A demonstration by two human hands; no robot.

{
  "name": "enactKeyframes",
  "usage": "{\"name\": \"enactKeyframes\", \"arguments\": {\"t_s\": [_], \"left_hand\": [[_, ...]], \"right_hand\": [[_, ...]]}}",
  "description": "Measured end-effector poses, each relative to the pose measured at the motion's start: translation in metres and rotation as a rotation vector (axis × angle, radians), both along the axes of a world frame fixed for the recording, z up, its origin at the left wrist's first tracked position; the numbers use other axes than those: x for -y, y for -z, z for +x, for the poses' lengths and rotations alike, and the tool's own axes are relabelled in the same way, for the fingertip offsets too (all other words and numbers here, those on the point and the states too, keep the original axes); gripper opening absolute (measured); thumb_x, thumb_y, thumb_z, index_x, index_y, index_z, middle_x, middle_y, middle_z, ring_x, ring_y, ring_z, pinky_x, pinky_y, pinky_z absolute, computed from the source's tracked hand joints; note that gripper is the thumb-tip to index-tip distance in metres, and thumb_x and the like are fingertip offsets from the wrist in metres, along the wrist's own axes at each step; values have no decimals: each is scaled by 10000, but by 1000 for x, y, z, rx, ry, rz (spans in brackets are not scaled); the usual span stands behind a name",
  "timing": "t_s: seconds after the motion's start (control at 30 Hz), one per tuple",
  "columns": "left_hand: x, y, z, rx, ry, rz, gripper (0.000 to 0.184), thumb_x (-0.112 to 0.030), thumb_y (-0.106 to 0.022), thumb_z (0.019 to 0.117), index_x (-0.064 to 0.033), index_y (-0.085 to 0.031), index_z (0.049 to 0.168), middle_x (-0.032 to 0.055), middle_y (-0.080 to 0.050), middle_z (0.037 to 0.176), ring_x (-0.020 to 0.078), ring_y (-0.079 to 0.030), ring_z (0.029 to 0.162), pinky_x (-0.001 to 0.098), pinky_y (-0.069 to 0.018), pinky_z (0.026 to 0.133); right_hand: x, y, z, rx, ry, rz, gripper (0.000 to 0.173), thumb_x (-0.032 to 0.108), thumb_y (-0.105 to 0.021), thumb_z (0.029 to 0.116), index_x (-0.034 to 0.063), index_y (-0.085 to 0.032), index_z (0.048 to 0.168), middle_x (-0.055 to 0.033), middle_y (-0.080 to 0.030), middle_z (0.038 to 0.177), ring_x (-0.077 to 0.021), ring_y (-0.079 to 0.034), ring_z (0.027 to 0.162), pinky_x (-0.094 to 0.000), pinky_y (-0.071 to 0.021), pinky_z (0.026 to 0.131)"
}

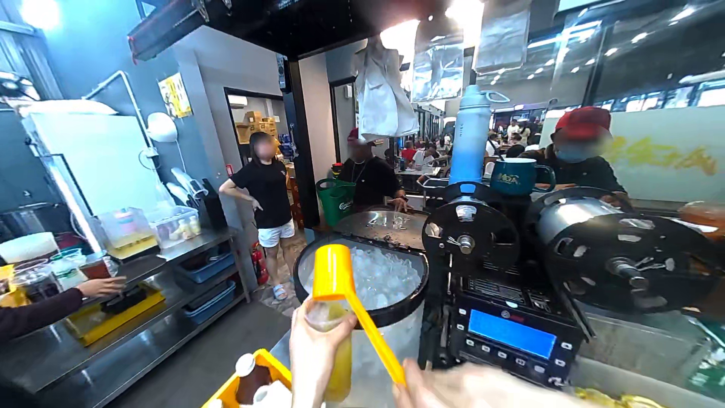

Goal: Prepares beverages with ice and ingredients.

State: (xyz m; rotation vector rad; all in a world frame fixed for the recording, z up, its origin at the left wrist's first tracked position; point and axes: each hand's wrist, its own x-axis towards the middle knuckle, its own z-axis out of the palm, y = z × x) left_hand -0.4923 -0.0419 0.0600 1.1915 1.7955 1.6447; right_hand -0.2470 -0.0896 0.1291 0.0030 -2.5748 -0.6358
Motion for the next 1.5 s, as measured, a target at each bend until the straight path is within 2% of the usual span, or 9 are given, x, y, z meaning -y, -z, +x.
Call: {"name": "enactKeyframes", "arguments": {"t_s": [0.1,0.23,0.33,0.53,0.63,0.9,1.07,1.2,1.5], "left_hand": [[3,12,-6,31,38,58,926,-317,-948,605,-25,-552,1389,192,-575,1366,286,-575,1239,477,-486,1032],[8,19,-17,63,108,95,933,-275,-943,638,3,-514,1418,204,-540,1419,275,-544,1295,445,-467,1073],[15,15,-26,70,110,60,922,-252,-941,653,21,-508,1419,224,-544,1398,290,-558,1266,460,-475,1057],[25,25,-36,68,44,42,935,-263,-958,614,-14,-530,1407,184,-552,1400,269,-563,1259,455,-479,1050],[28,27,-31,43,25,37,937,-282,-958,608,-21,-531,1400,177,-550,1391,264,-567,1244,450,-488,1035],[36,26,-4,-28,-27,13,959,-291,-966,598,6,-530,1399,210,-528,1400,311,-549,1259,485,-474,1041],[29,21,15,-69,-40,-6,956,-297,-972,609,11,-532,1399,217,-520,1416,323,-544,1271,491,-465,1059],[26,16,25,-108,-49,-30,948,-294,-968,615,30,-529,1390,246,-522,1399,355,-547,1260,506,-467,1050],[12,13,41,-144,-96,-40,931,-304,-966,605,3,-549,1378,224,-536,1386,340,-566,1244,507,-488,1028]], "right_hand": [[-46,-23,-16,-145,100,-169,189,170,-539,1037,40,-667,986,-92,-610,797,-196,-591,547,-310,-502,453],[-141,-22,-49,282,347,-542,318,181,-479,1074,-57,-657,960,-235,-666,904,-400,-686,898,-538,-547,805],[-171,-8,-75,380,310,-654,300,193,-553,1029,-43,-666,884,-223,-655,814,-401,-676,832,-588,-521,744],[-161,-39,-70,225,332,-1220,308,204,-530,1043,-19,-716,938,-71,-722,782,-115,-688,673,-320,-595,709],[-161,-45,-55,46,244,-1358,266,150,-541,1022,8,-716,880,-40,-733,748,-109,-710,655,-280,-613,664],[-118,-51,-5,-56,21,-827,328,196,-561,1038,13,-743,836,-25,-716,728,-32,-661,660,-217,-557,656],[-121,-32,-8,-696,393,-1465,305,177,-528,1071,1,-698,888,-92,-753,725,-176,-750,630,-309,-650,644],[-128,-28,-12,-971,478,-1511,314,168,-514,1080,0,-669,864,-112,-746,702,-202,-747,594,-318,-648,592],[-65,-43,20,-757,-21,-788,274,164,-541,1036,56,-734,873,-7,-738,753,-99,-734,666,-270,-655,627]]}}
